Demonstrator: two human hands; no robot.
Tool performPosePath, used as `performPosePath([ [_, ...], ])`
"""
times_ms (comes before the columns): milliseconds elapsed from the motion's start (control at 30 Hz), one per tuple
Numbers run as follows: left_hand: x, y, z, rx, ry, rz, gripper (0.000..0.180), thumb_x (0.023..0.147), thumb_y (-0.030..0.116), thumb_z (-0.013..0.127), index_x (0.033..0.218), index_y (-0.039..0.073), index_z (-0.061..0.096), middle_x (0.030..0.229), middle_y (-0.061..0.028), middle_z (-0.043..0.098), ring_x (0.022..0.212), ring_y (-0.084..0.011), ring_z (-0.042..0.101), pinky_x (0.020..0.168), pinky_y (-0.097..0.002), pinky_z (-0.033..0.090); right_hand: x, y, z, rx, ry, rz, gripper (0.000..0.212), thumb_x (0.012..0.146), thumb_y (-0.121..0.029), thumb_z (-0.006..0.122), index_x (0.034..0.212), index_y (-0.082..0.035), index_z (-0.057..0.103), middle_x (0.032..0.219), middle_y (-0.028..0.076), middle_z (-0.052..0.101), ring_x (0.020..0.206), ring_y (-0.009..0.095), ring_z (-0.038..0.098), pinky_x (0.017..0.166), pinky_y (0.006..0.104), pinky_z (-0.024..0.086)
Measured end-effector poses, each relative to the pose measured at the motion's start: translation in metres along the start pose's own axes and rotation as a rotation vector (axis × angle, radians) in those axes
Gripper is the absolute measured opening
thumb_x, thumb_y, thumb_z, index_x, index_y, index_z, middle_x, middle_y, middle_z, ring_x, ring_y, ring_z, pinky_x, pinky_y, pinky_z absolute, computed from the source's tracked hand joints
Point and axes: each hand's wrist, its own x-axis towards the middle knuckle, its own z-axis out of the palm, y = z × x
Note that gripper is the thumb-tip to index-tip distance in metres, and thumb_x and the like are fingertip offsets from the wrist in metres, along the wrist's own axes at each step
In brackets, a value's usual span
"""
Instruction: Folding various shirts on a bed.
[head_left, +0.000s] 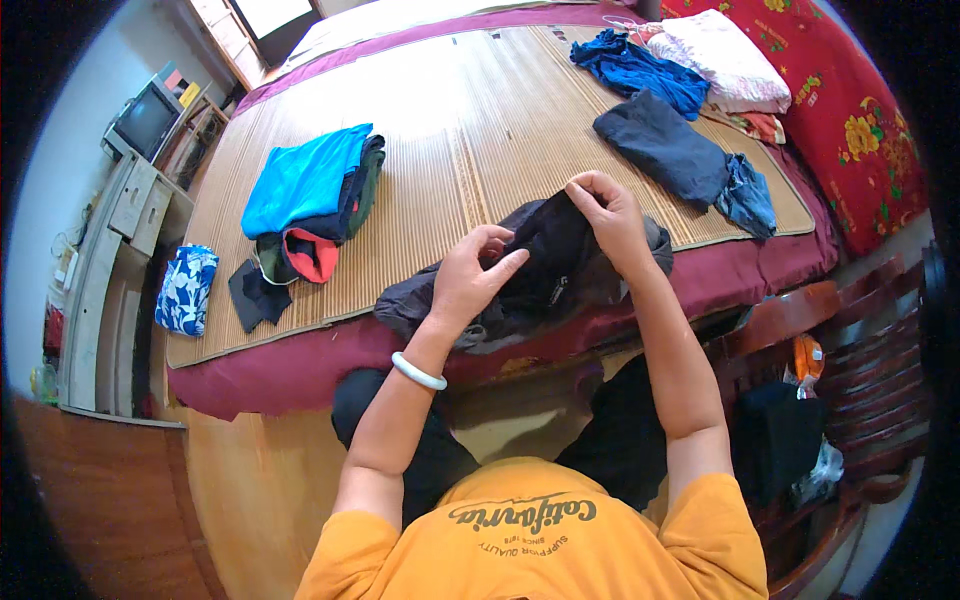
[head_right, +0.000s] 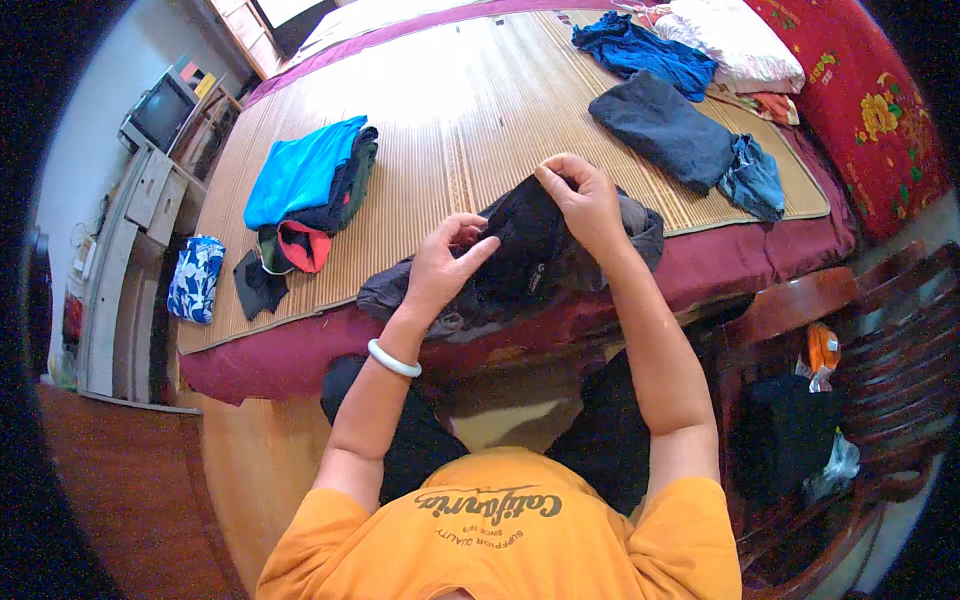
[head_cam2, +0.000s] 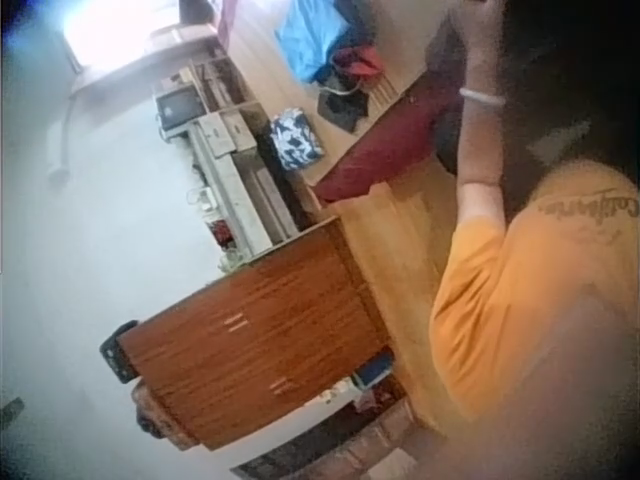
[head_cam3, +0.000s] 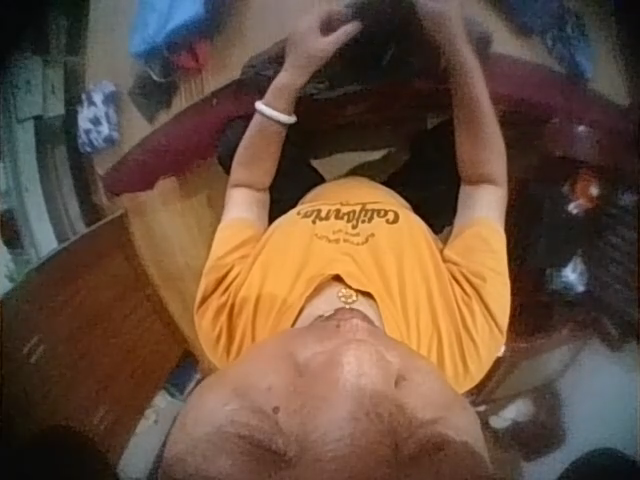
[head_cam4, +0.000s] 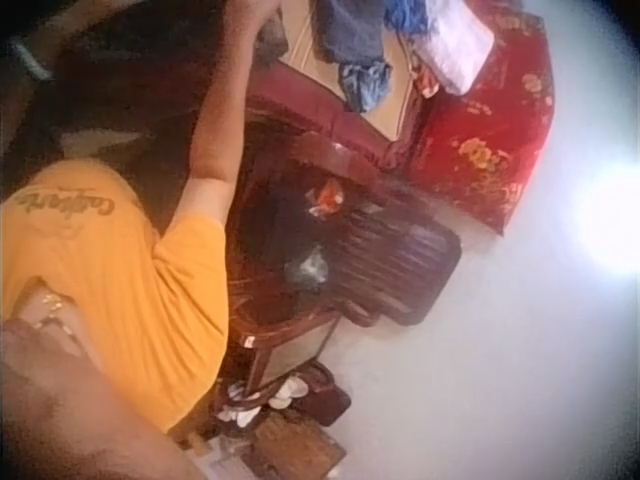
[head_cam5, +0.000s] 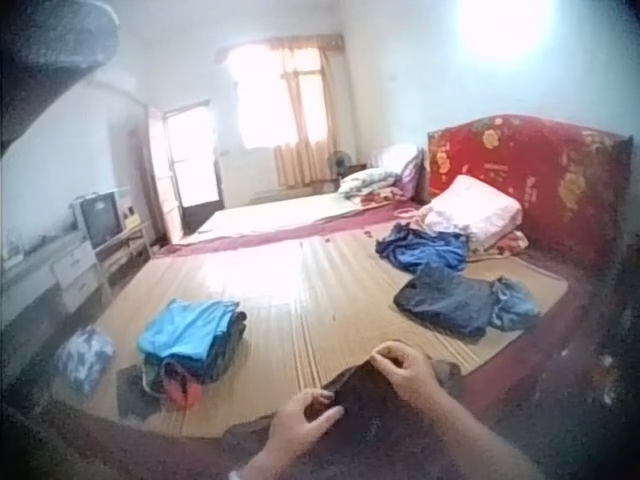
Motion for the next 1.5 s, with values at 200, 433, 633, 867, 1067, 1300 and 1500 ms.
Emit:
performPosePath([
  [200, 0.000, 0.000, -0.006, -0.118, -0.107, -0.053, 0.033, 0.092, 0.029, 0.071, 0.102, -0.002, 0.066, 0.086, -0.0035, 0.066, 0.079, -0.0127, 0.060, 0.073, -0.0269, 0.048, -0.004, -0.006, 0.002, 0.167, -0.015, 0.062, 0.014, 0.095, -0.015, 0.067, 0.095, -0.001, 0.068, 0.081, -0.006, 0.059, 0.076, 0.004, 0.052, 0.069, 0.0204, 0.043],
  [433, -0.003, 0.010, -0.013, -0.416, -0.136, -0.097, 0.020, 0.098, 0.021, 0.064, 0.097, 0.001, 0.066, 0.080, 0.0074, 0.052, 0.074, -0.0028, 0.045, 0.064, -0.0196, 0.038, -0.010, -0.005, 0.003, 0.194, -0.069, 0.058, 0.015, 0.095, -0.016, 0.067, 0.093, -0.001, 0.067, 0.082, -0.006, 0.060, 0.077, 0.003, 0.052, 0.069, 0.0198, 0.043],
  [633, -0.005, 0.009, -0.024, -0.335, -0.086, -0.067, 0.022, 0.101, 0.019, 0.058, 0.090, 0.000, 0.060, 0.076, 0.0055, 0.047, 0.071, -0.0048, 0.042, 0.063, -0.0214, 0.038, -0.015, -0.010, 0.000, 0.189, -0.060, 0.088, 0.015, 0.095, -0.017, 0.067, 0.093, -0.001, 0.067, 0.083, -0.006, 0.061, 0.077, 0.003, 0.053, 0.069, 0.0198, 0.043],
  [867, -0.007, 0.027, -0.026, -0.372, -0.039, -0.080, 0.014, 0.097, 0.014, 0.063, 0.094, 0.001, 0.059, 0.082, 0.0029, 0.054, 0.076, -0.0067, 0.051, 0.071, -0.0222, 0.043, -0.017, -0.010, 0.002, 0.220, -0.089, 0.100, 0.013, 0.094, -0.014, 0.068, 0.093, -0.001, 0.068, 0.083, -0.006, 0.061, 0.078, 0.003, 0.054, 0.070, 0.0194, 0.043],
  [1067, -0.008, 0.010, -0.038, 0.021, 0.141, 0.110, 0.015, 0.085, 0.001, 0.070, 0.096, 0.004, 0.059, 0.081, -0.0011, 0.059, 0.076, -0.0094, 0.058, 0.070, -0.0240, 0.048, -0.026, -0.039, -0.003, -0.035, -0.165, -0.185, 0.006, 0.085, -0.006, 0.073, 0.087, -0.002, 0.069, 0.081, 0.000, 0.065, 0.079, 0.011, 0.061, 0.073, 0.0250, 0.048],
  [1300, 0.000, -0.007, -0.053, -0.391, 0.269, -0.039, 0.020, 0.087, -0.008, 0.060, 0.101, 0.006, 0.057, 0.087, -0.0007, 0.062, 0.074, -0.0099, 0.061, 0.063, -0.0223, 0.048, -0.054, -0.052, 0.014, -0.455, -0.422, -0.623, 0.009, 0.075, -0.007, 0.071, 0.082, -0.009, 0.066, 0.081, 0.005, 0.063, 0.079, 0.025, 0.063, 0.070, 0.0377, 0.049],
  [1500, 0.000, -0.013, -0.061, -0.753, 0.200, -0.307, 0.019, 0.093, -0.005, 0.051, 0.109, 0.006, 0.056, 0.098, -0.0035, 0.062, 0.082, -0.0085, 0.063, 0.063, -0.0204, 0.051, -0.064, -0.037, 0.025, -0.605, -0.503, -0.717, 0.007, 0.078, -0.012, 0.062, 0.083, -0.013, 0.067, 0.084, 0.002, 0.062, 0.083, 0.023, 0.062, 0.074, 0.0365, 0.047],
])
